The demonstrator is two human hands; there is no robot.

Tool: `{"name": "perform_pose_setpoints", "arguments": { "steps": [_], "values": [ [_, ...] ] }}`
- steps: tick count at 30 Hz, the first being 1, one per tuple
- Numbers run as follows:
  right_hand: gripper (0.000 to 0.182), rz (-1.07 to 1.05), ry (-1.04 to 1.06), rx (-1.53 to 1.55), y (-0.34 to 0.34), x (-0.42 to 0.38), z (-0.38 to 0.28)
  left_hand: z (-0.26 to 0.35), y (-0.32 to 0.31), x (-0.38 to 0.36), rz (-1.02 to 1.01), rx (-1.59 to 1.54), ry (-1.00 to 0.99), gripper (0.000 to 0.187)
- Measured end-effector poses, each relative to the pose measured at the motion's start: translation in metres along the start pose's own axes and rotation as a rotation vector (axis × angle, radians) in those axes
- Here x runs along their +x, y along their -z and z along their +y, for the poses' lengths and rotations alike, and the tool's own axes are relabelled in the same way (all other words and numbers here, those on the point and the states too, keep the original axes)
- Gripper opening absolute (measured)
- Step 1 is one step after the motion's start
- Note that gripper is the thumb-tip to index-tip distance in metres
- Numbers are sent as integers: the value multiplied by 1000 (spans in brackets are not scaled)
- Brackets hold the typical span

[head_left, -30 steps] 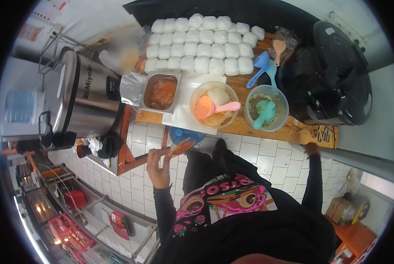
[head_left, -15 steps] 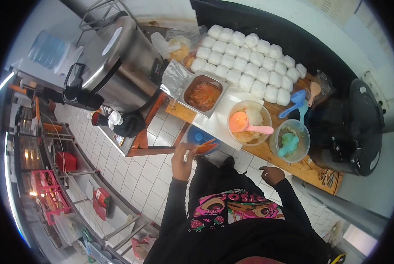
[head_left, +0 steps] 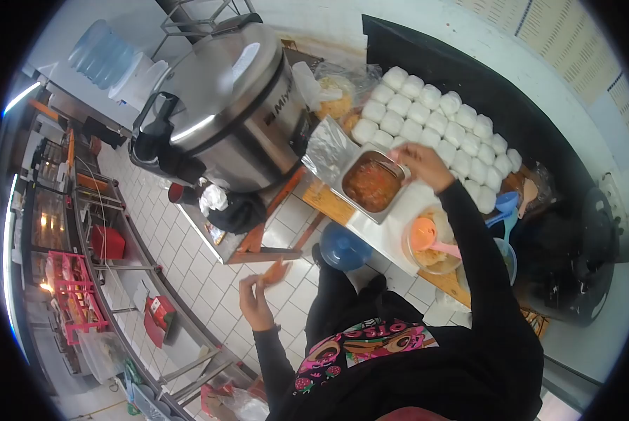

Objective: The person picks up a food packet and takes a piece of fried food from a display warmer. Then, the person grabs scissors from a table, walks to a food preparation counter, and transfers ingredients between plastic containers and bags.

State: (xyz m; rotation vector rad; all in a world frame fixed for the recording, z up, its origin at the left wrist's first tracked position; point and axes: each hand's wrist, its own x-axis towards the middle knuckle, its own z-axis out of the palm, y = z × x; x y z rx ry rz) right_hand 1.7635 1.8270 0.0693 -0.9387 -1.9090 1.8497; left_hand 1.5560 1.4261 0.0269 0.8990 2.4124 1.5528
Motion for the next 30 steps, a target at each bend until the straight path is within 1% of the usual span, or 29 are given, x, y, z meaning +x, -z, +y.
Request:
{"name": "perform_pose_setpoints", "arguments": {
  "steps": [1, 3, 4, 6, 7, 9, 10, 11, 13, 15, 16, 17, 19, 20, 21, 22, 23, 24, 25, 26, 28, 29, 30],
  "values": [
    [32, 23, -45, 73, 7, 35, 3, -10, 5, 3, 12, -109, 97, 7],
    [27, 137, -113, 94, 18, 107, 22, -21, 9, 12, 17, -222, 115, 14],
    [27, 138, -104, 93, 21, 139, 28, -31, 11, 18, 11, -161, 107, 13],
    [33, 235, -224, 377, 27, 194, 42, -45, 16, 33, -4, -148, 111, 12],
    [33, 236, -220, 376, 31, 220, 46, -50, 15, 45, -21, -133, 120, 12],
    [46, 380, -342, 520, 36, 276, 64, -41, 13, 70, -20, -123, 129, 13],
    [44, 424, -349, 410, 52, 316, 96, -37, 13, 81, -9, -128, 135, 12],
    [41, 510, -382, 456, 45, 320, 83, -32, 14, 90, 0, -132, 143, 12],
    [37, 608, -403, 606, 42, 339, 84, -15, 14, 111, -14, -144, 149, 13],
    [35, 643, -395, 597, 38, 352, 81, 0, 16, 131, -96, -283, 234, 11],
    [32, 669, -380, 583, 36, 357, 78, -24, 19, 136, -107, -26, 34, 13],
    [32, 677, -382, 584, 36, 361, 73, -30, 20, 141, -114, -28, 33, 13],
    [30, 806, -444, 302, 38, 369, 68, -22, 21, 150, -212, -394, 370, 15],
    [30, 809, -450, 301, 38, 369, 67, -16, 18, 156, -198, -446, 356, 16],
    [31, 746, -357, 283, 39, 368, 59, -33, 18, 157, -199, -450, 359, 16],
    [33, 684, -265, 261, 42, 367, 54, -61, 16, 154, -188, -401, 234, 16],
    [33, 693, -264, 256, 48, 369, 52, -77, 14, 154, -177, -352, 105, 16],
    [36, 631, -257, 278, 57, 373, 51, -33, 14, 165, -220, -459, 280, 16],
    [40, 570, -249, 302, 62, 374, 49, -34, 13, 167, -225, -465, 278, 16],
    [40, 574, -249, 299, 60, 373, 52, -37, 13, 167, -240, -453, 235, 17],
    [40, 716, -430, 295, 61, 375, 61, -43, 12, 166, -253, -447, 182, 17],
    [39, 661, -434, 273, 62, 375, 74, -46, 11, 164, -254, -476, 192, 17],
    [40, 698, -414, 198, 53, 374, 80, -48, 10, 164, -251, -506, 197, 18]
  ]
}}
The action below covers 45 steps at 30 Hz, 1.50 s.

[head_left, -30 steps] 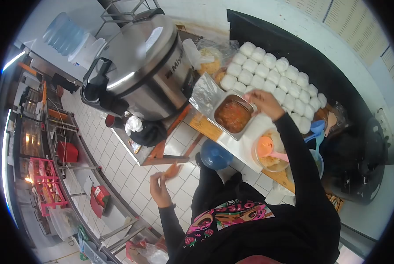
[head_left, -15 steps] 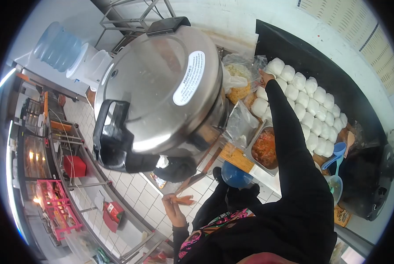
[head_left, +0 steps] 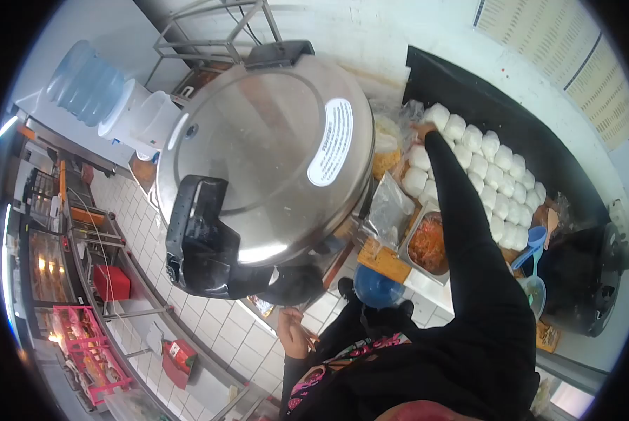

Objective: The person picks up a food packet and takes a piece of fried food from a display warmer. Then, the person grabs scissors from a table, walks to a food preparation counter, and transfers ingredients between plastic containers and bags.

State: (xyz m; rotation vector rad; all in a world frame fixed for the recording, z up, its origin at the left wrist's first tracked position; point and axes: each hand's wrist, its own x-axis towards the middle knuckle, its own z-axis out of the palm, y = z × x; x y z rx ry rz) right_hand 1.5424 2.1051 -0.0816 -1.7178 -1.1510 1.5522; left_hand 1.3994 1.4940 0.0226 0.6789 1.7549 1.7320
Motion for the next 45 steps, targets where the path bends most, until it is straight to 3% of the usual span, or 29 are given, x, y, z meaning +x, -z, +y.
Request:
{"name": "perform_pose_setpoints", "arguments": {
  "steps": [3, 5, 7, 9, 11, 13, 15, 22, 29, 32, 36, 38, 41, 42, 45],
  "values": [
    [36, -56, -94, 40, -12, 25, 18, -4, 5, -5, 21, 34, 66, 18],
    [30, 125, -59, 6, -15, 30, 30, -4, 8, -9, 25, 69, 116, 19],
    [23, 97, -46, 114, -11, 5, 17, -5, 11, -13, 67, -13, 96, 17],
    [17, 34, 146, 27, -6, -24, -5, 1, 8, -12, 92, -29, 52, 15],
    [17, -61, 279, 277, -10, -30, -18, 27, 1, -11, 142, -41, 225, 20],
    [18, -174, 374, 284, -9, -70, -54, 27, 0, -9, 126, -41, 251, 24],
    [30, -187, 494, 242, -9, -111, -92, 17, -1, -5, 96, -15, 129, 24],
    [38, -152, 820, 22, 12, -171, -168, 28, -14, 4, -97, -69, 113, 18],
    [36, -2, 966, -155, 98, -200, -203, 26, -12, 3, -176, -91, 126, 15],
    [36, -36, 1036, -213, 149, -221, -208, 34, -25, 11, -232, -18, 102, 15],
    [41, 40, 1071, -178, 244, -252, -174, 47, -56, 18, -315, 22, 45, 15],
    [42, 106, 881, -170, 296, -276, -138, 65, -87, 16, -351, -27, 36, 14],
    [32, 11, 616, -97, 369, -284, -56, 69, -127, 19, -444, -46, -82, 13],
    [24, -20, 654, -254, 394, -272, -20, 76, -145, 18, -454, -48, -85, 13],
    [23, 76, 284, -200, 430, -262, 82, 106, -202, 18, -583, -114, 16, 14]
  ]
}}
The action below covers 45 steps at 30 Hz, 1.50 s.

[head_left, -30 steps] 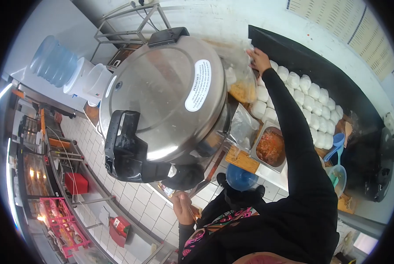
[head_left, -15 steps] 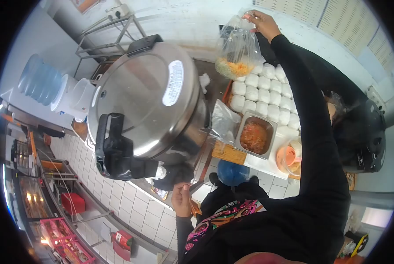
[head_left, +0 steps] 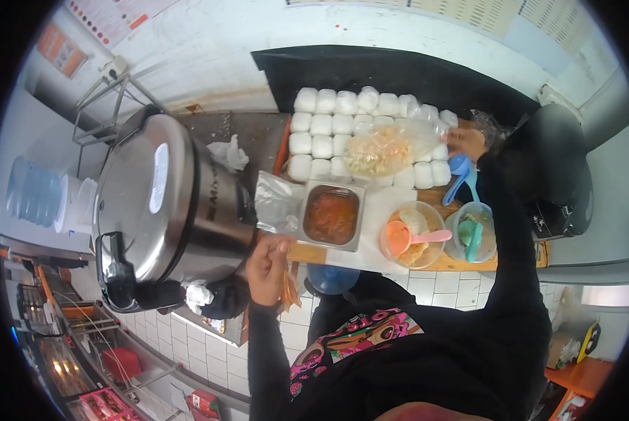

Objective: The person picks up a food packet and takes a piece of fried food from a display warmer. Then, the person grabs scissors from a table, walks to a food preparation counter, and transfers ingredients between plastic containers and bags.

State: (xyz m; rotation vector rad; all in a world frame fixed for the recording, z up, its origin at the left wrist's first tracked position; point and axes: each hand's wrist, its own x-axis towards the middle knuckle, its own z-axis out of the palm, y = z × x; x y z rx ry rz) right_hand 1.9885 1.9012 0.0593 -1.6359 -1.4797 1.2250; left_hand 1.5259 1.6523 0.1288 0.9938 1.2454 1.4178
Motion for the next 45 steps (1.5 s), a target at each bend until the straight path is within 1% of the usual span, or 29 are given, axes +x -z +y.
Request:
{"name": "perform_pose_setpoints", "arguments": {
  "steps": [1, 2, 4, 5, 6, 8, 9, 10, 11, 12, 13, 14, 16, 17, 18, 19, 21, 23, 25, 26, 28, 29, 31, 35, 37, 39, 41, 43, 45],
  "values": [
    [24, -116, 67, 36, 7, 2, 34, 5, -12, 14, -97, 166, 3, 14],
    [24, -110, 64, 39, 13, -5, 43, 7, -26, 30, -193, 332, 7, 15],
    [25, -100, 35, -197, 12, -18, 62, 6, -66, 60, -265, 395, -141, 19],
    [35, -115, 30, -207, 15, -19, 68, 6, -80, 78, -333, 540, -155, 23],
    [35, -111, 22, -199, 18, -23, 69, 6, -95, 97, -404, 682, -173, 26],
    [32, -57, 65, -359, 22, -32, 57, -15, -120, 138, -467, 804, -139, 36],
    [24, -7, 63, -366, 20, -45, 35, -28, -131, 157, -473, 850, -104, 48],
    [24, -4, 58, -358, 16, -49, 29, -43, -142, 176, -476, 896, -71, 61],
    [20, 176, 278, -441, 13, -53, 26, -63, -150, 194, -484, 900, -69, 61],
    [17, 354, 496, -522, 8, -58, 20, -85, -156, 210, -416, 1039, -209, 75],
    [12, 362, 544, -471, 2, -67, 5, -97, -164, 223, -344, 1171, -350, 89],
    [12, 354, 527, -470, -5, -77, -6, -100, -172, 231, -356, 1172, -335, 89],
    [16, 57, 425, -355, -17, -95, -15, -103, -189, 241, -559, 1360, -9, 98],
    [16, 45, 404, -347, -22, -99, -4, -93, -203, 240, -697, 1483, 118, 84],
    [19, -61, 427, -515, -29, -99, 7, -104, -205, 242, -708, 1485, 136, 84],
    [22, -169, 454, -682, -34, -100, 16, -115, -205, 243, -690, 1479, 51, 76],
    [25, -228, 401, -736, -38, -106, 29, -127, -203, 238, -618, 1472, -89, 55],
    [28, -300, 351, -792, -46, -117, 40, -128, -197, 237, -628, 1423, -103, 53],
    [30, -401, 665, -858, -54, -131, 50, -125, -188, 237, -603, 1325, -135, 50],
    [30, -412, 663, -854, -63, -138, 59, -125, -185, 233, -603, 1325, -123, 50],
    [23, -408, 673, -1040, -84, -146, 78, -106, -183, 224, -552, 1167, -112, 45],
    [23, -414, 670, -1039, -92, -146, 85, -96, -181, 218, -577, 1043, -76, 43],
    [19, -436, 661, -1360, -105, -147, 84, -92, -177, 210, -560, 991, -71, 43],
    [8, -468, 682, -1225, -94, -160, 56, -84, -166, 192, -466, 803, -117, 43],
    [7, -309, 638, -1124, -78, -170, 37, -77, -162, 189, -457, 812, -94, 43],
    [9, -238, 578, -1038, -52, -178, 16, -77, -157, 188, -446, 823, -74, 43],
    [17, -249, 571, -1013, -15, -179, -23, -81, -153, 191, -432, 809, -130, 44],
    [23, -213, 489, -1099, 21, -166, -23, -85, -151, 193, -407, 802, -140, 44],
    [27, -203, 337, -1206, 46, -147, -13, -88, -150, 194, -388, 795, -149, 44]
  ]
}}
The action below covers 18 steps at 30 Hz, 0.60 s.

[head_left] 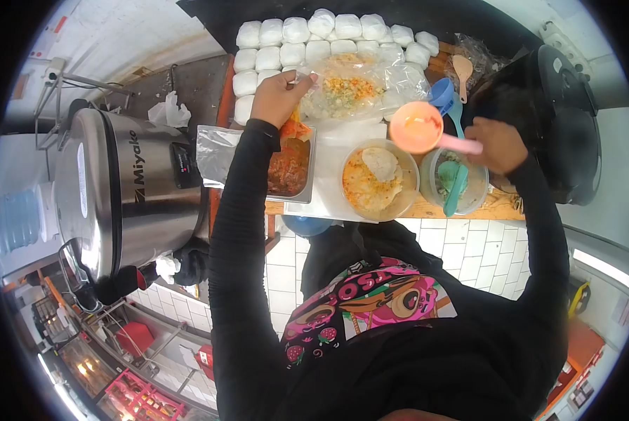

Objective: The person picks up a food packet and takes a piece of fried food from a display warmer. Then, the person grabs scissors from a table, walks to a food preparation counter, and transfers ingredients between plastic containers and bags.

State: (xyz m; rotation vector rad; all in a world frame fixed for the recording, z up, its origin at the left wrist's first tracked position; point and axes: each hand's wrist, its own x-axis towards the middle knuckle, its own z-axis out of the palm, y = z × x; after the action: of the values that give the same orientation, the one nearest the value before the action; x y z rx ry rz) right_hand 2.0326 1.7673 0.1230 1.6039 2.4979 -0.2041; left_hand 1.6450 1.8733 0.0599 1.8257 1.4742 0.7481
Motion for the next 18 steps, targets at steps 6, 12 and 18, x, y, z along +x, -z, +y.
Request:
{"name": "perform_pose_setpoints", "arguments": {
  "steps": [6, 12, 18],
  "values": [
    [38, -173, -1, 30, -81, 45, 60, 10, 8, 6, 106, -57, -28, 46],
    [46, -207, -12, 129, -93, 65, 68, 15, 4, 7, 60, -53, 28, 45],
    [40, -109, 52, 58, -91, 63, 63, 10, -4, 4, 79, -143, 9, 43]
  ]
}}
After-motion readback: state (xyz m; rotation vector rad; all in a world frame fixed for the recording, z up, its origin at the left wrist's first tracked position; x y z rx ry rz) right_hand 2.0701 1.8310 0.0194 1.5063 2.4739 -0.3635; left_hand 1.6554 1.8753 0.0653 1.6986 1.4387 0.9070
